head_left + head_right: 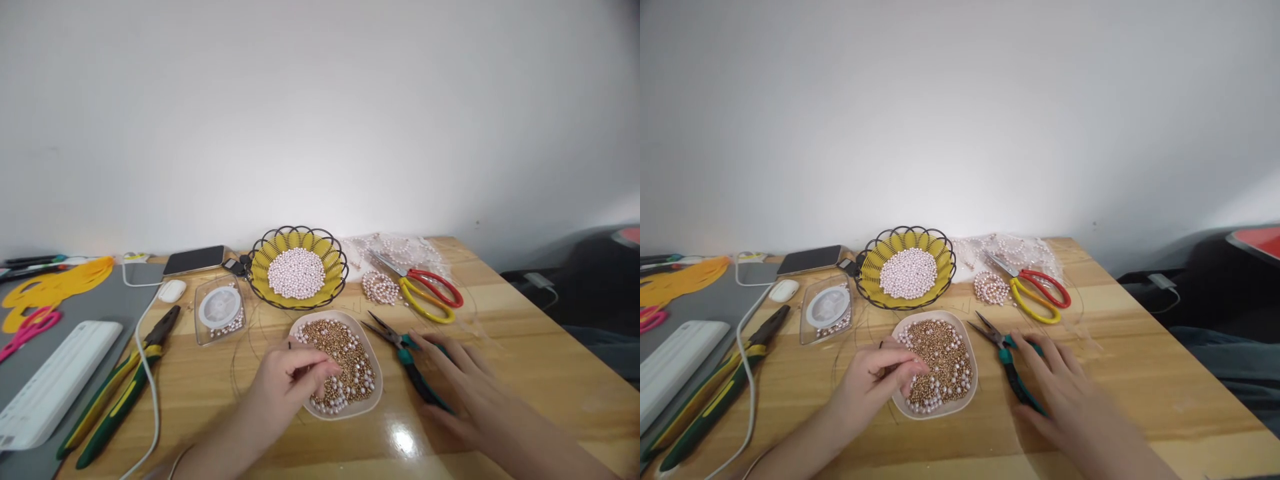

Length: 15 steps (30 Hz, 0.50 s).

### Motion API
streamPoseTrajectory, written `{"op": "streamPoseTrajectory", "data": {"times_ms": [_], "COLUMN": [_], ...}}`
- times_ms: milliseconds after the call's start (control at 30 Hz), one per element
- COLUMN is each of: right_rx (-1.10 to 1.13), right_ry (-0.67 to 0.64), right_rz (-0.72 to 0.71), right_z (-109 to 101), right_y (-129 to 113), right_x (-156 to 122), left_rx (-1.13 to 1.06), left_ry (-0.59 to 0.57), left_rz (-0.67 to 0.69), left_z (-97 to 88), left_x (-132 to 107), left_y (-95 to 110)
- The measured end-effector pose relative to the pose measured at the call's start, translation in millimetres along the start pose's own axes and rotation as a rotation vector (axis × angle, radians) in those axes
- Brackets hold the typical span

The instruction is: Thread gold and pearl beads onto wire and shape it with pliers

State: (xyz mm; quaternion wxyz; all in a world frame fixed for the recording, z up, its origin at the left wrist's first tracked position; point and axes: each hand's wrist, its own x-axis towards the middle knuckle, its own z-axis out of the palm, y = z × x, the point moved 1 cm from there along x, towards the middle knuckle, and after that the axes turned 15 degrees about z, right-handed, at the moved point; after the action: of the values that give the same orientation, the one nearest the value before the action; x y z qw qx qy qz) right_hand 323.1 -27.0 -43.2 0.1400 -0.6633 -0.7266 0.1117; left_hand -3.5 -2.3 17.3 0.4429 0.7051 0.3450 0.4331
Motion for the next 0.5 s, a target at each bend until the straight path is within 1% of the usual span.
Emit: {"op": "streamPoseTrajectory", "data": {"times_ms": [67,133,233,367,433,467,500], "right_rx": [-0.016,0.004,0.029,0.071,0.128,0.174,0.224], "right_ry": [0.017,0.047,0.088,0.144,0.109,0.061,-0.013], "right_rz": [-0.04,-0.062,-0.053,-0.029,-0.017,-0.014,-0.027], "right_z": [3.4,-0.2,-12.4,-30.9,-38.3,-41.0,-43.0], "right_y": [1.3,-1.9,-4.7,6.6,9.9,7.8,2.2], "right_x": [-0.1,6.0,16.8,21.0,21.5,22.8,25.4], "left_rx": [-0.055,-0.111,-0.182,-0.244,-0.26,-0.259,-0.251], "left_ry": [0.008,0.015,0.024,0.036,0.044,0.048,0.052], "left_rz": [-0.047,-0.087,-0.124,-0.157,-0.171,-0.173,-0.171], "left_z": [0.3,0.6,0.5,-0.9,-1.6,-1.8,-1.8], "left_x": [-1.0,-1.4,-0.7,0.6,0.5,0.3,0.1], "left_y": [-1.0,-2.3,-3.0,-1.2,-0.5,-0.3,-0.2]}}
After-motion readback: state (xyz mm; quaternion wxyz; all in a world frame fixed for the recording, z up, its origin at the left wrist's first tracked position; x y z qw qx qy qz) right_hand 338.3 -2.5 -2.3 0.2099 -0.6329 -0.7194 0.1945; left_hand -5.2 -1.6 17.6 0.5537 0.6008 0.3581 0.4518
